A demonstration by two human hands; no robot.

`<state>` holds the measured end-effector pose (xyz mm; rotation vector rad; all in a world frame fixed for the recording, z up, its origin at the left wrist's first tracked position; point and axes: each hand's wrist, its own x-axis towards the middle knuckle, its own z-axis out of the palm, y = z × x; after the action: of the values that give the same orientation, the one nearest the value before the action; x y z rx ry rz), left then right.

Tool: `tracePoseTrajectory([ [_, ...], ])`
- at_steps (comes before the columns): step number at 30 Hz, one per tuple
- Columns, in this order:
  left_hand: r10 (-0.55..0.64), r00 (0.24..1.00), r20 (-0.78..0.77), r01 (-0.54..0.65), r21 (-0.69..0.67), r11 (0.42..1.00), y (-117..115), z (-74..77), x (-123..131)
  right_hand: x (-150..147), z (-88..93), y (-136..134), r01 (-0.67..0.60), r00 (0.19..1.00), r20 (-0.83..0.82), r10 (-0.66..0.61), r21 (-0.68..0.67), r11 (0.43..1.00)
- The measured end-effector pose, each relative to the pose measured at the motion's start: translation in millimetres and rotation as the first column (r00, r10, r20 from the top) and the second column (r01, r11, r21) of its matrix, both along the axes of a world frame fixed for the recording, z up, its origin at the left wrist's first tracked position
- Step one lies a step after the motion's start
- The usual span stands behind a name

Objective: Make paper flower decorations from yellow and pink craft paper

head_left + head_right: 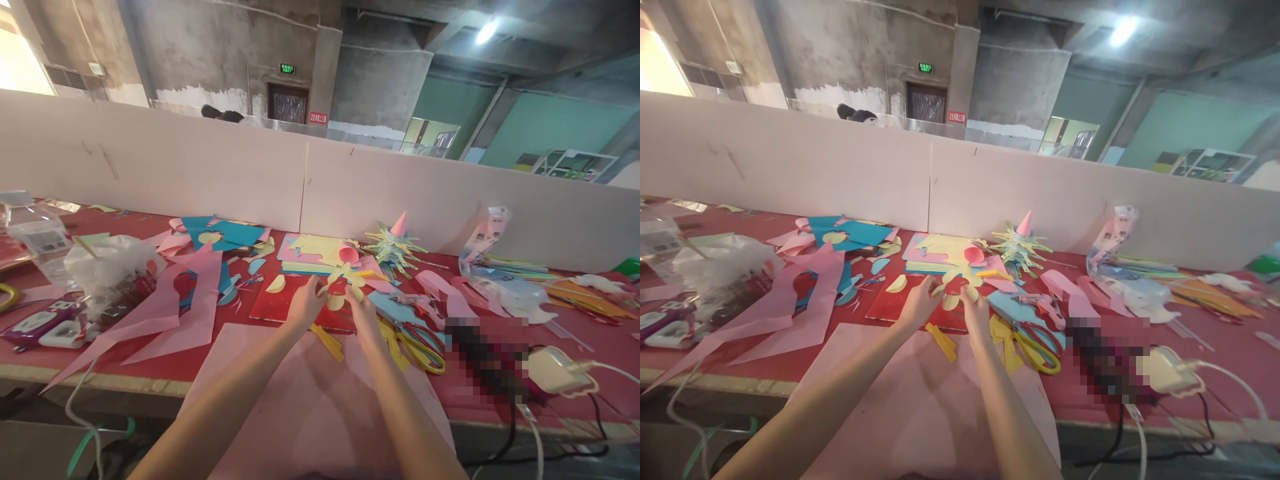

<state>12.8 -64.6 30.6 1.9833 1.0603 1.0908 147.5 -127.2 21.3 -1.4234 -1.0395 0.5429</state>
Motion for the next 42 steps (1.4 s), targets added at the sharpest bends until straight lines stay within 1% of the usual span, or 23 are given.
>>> tracePoseTrajectory([
  [1,-0.030,0.992,0.120,0.042,-0.101,0.994,2.6,-3.9,-0.3,1.2,-1.0,3.6,0.034,0.999,0.006,-0.034,0.004,0.999],
  [2,-0.060,0.971,0.231,0.111,-0.213,0.971,5.3,-7.7,-1.0,2.3,-1.9,6.7,0.056,0.998,0.001,-0.056,0.014,0.998],
  [3,-0.078,0.942,0.326,0.188,-0.321,0.928,8.0,-11.2,-2.2,3.0,-2.7,9.3,0.055,0.998,-0.008,-0.054,0.030,0.998],
  [4,-0.099,0.912,0.398,0.266,-0.392,0.881,10.3,-14.2,-4.0,3.2,-3.6,11.3,0.028,0.999,-0.026,-0.027,0.048,0.998],
  [5,-0.108,0.887,0.449,0.323,-0.436,0.840,12.1,-16.5,-6.2,2.9,-4.7,12.7,-0.015,0.998,-0.059,0.019,0.065,0.998],
  [7,-0.107,0.855,0.508,0.387,-0.486,0.783,14.1,-19.2,-11.5,1.4,-6.7,13.7,-0.120,0.980,-0.151,0.133,0.092,0.989],
  [10,-0.120,0.838,0.532,0.436,-0.521,0.734,14.5,-20.7,-19.6,-1.5,-8.0,10.8,-0.194,0.940,-0.265,0.216,0.106,0.975],
  [12,-0.148,0.833,0.532,0.453,-0.505,0.734,14.9,-22.2,-23.5,-3.0,-7.1,6.8,-0.216,0.928,-0.287,0.237,0.104,0.971],
  [14,-0.158,0.834,0.529,0.444,-0.471,0.762,16.3,-24.4,-25.6,-3.3,-5.8,3.2,-0.252,0.919,-0.286,0.271,0.104,0.962],
  [16,-0.136,0.841,0.524,0.409,-0.450,0.794,18.5,-26.4,-26.2,-1.6,-5.5,2.1,-0.274,0.911,-0.290,0.294,0.110,0.956],
  [17,-0.122,0.842,0.526,0.395,-0.445,0.804,19.6,-26.9,-26.3,0.1,-6.1,2.8,-0.252,0.916,-0.292,0.274,0.110,0.961],
  [19,-0.114,0.830,0.546,0.400,-0.439,0.805,20.9,-26.7,-26.4,4.6,-8.4,5.8,-0.129,0.946,-0.285,0.152,0.098,0.987],
  [21,-0.149,0.812,0.564,0.444,-0.433,0.785,20.3,-25.0,-27.1,8.8,-11.2,9.4,0.015,0.965,-0.262,0.005,0.073,0.997],
  [22,-0.168,0.808,0.565,0.463,-0.432,0.774,19.3,-23.9,-27.7,10.1,-12.2,10.6,0.048,0.967,-0.253,-0.029,0.069,0.997],
  [23,-0.190,0.803,0.565,0.483,-0.431,0.762,18.0,-22.7,-28.4,10.7,-12.7,11.2,0.048,0.968,-0.248,-0.029,0.072,0.996],
  [26,-0.265,0.780,0.566,0.553,-0.428,0.715,14.5,-19.9,-30.9,8.9,-11.0,9.8,-0.017,0.965,-0.258,0.042,0.100,0.995],
  [28,-0.287,0.759,0.584,0.593,-0.439,0.676,14.6,-18.9,-32.3,6.7,-8.1,7.4,-0.028,0.956,-0.289,0.058,0.105,0.994],
  [31,-0.219,0.749,0.625,0.601,-0.503,0.621,18.7,-18.5,-33.6,5.1,-3.3,3.7,-0.053,0.932,-0.356,0.074,0.067,0.996],
  [33,-0.160,0.747,0.646,0.597,-0.545,0.588,21.3,-18.1,-34.1,4.5,-0.7,1.4,-0.098,0.923,-0.371,0.103,0.032,0.995],
  [36,-0.160,0.756,0.635,0.604,-0.583,0.543,20.6,-16.3,-35.1,2.5,1.4,-2.1,-0.191,0.927,-0.330,0.176,-0.013,0.981],
  [38,-0.177,0.781,0.599,0.582,-0.594,0.556,17.8,-15.6,-35.8,0.3,1.9,-4.1,-0.263,0.932,-0.272,0.240,-0.050,0.964],
  [40,-0.186,0.813,0.552,0.535,-0.580,0.614,15.9,-16.7,-36.4,-1.9,2.0,-5.7,-0.327,0.926,-0.227,0.303,-0.078,0.942],
  [42,-0.192,0.842,0.504,0.486,-0.553,0.677,16.5,-19.9,-36.3,-3.7,2.0,-6.5,-0.362,0.915,-0.222,0.337,-0.082,0.928],
])
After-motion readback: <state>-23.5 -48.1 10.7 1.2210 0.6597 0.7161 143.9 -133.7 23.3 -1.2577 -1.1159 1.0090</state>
